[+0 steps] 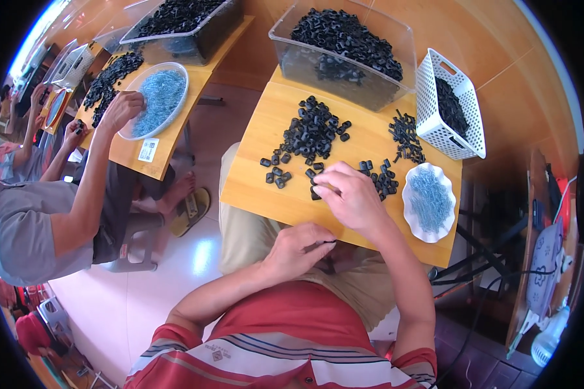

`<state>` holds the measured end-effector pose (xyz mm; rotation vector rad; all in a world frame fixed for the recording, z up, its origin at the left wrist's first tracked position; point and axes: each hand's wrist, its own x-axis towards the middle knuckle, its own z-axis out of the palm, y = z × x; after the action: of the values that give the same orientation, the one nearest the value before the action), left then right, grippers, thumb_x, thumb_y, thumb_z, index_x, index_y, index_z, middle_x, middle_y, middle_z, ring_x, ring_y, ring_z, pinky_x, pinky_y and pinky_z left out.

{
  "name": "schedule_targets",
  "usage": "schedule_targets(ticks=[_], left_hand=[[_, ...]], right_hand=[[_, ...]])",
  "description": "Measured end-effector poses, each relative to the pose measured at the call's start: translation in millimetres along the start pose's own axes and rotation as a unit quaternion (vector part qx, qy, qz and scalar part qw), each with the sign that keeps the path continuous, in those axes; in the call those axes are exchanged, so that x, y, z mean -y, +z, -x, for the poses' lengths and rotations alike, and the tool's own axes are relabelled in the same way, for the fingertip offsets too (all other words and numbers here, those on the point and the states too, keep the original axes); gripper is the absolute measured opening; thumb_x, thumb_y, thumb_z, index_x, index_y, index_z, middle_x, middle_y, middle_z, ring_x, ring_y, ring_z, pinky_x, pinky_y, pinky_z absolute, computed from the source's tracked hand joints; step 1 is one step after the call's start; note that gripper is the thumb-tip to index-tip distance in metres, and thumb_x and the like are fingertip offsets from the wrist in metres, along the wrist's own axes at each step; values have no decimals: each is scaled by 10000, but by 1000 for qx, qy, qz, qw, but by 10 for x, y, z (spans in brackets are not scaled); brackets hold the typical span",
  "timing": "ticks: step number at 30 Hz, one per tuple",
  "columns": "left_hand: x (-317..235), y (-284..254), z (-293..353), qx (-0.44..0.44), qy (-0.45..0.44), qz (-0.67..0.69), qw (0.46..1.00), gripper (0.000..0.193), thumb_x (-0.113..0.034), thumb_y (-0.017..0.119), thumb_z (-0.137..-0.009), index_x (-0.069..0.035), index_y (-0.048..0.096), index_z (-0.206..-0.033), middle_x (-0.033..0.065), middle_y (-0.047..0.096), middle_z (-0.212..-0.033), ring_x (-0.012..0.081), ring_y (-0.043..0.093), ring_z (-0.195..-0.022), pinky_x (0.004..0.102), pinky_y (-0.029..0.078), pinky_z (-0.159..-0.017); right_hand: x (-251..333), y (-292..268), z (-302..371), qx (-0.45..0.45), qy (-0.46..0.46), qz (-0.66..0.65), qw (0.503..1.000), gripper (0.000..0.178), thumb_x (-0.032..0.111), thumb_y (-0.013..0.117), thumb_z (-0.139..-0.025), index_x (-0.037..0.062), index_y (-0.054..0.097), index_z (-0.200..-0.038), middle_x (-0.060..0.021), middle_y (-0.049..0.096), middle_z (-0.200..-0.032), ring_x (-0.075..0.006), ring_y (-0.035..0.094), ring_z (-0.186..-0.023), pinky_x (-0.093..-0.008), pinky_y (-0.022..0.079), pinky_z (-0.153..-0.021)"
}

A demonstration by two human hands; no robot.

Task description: The person assembles plastic cord lock stoppers by inserting small components into the plastic pieces by hand.

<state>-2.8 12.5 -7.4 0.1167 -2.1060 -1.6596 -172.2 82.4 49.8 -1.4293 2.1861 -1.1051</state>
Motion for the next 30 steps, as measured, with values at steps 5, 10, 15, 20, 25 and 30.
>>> schedule_targets(ticks=[5,10,15,20,25,30], left_hand=[[-13,-89,50,-20,-10,-4,1000,161,5,753,-836,-11,703,-988,115,709,-900,227,709,-816,319,569,-695],[71,-127,91,-49,6,13,999,164,1,755,-824,-7,703,-979,125,704,-902,267,706,-823,347,569,-730],[58,-196,89,-48,-21,34,998,166,6,756,-820,6,700,-977,130,706,-897,272,710,-829,341,569,-737],[58,-234,69,-51,-27,47,997,144,11,750,-824,8,703,-960,133,709,-902,269,712,-832,337,568,-732],[65,-262,47,-53,-24,51,997,138,17,749,-825,12,703,-955,133,709,-900,264,712,-821,333,567,-721],[61,-267,43,-62,-32,66,995,142,25,752,-823,18,700,-955,134,711,-902,257,716,-813,325,565,-720]], right_hand=[[-24,232,-430,14,-68,146,987,164,113,652,-905,69,702,-1055,-75,634,-1032,-328,680,-797,-446,542,-695],[25,396,-792,80,-104,233,964,238,44,584,-897,84,707,-1097,-106,616,-1062,-342,688,-804,-468,542,-691],[124,434,-958,140,-66,265,952,251,33,558,-894,72,719,-1083,-136,621,-1095,-366,696,-831,-492,540,-731],[90,458,-1001,150,-49,252,955,192,85,566,-921,43,738,-995,-149,654,-1054,-379,693,-831,-481,540,-765],[101,461,-1029,162,-41,258,952,190,121,582,-916,26,735,-975,-148,662,-1055,-379,689,-834,-477,537,-771],[144,446,-1010,171,-30,262,949,194,140,595,-902,17,728,-971,-154,658,-1038,-382,685,-841,-481,534,-778]])
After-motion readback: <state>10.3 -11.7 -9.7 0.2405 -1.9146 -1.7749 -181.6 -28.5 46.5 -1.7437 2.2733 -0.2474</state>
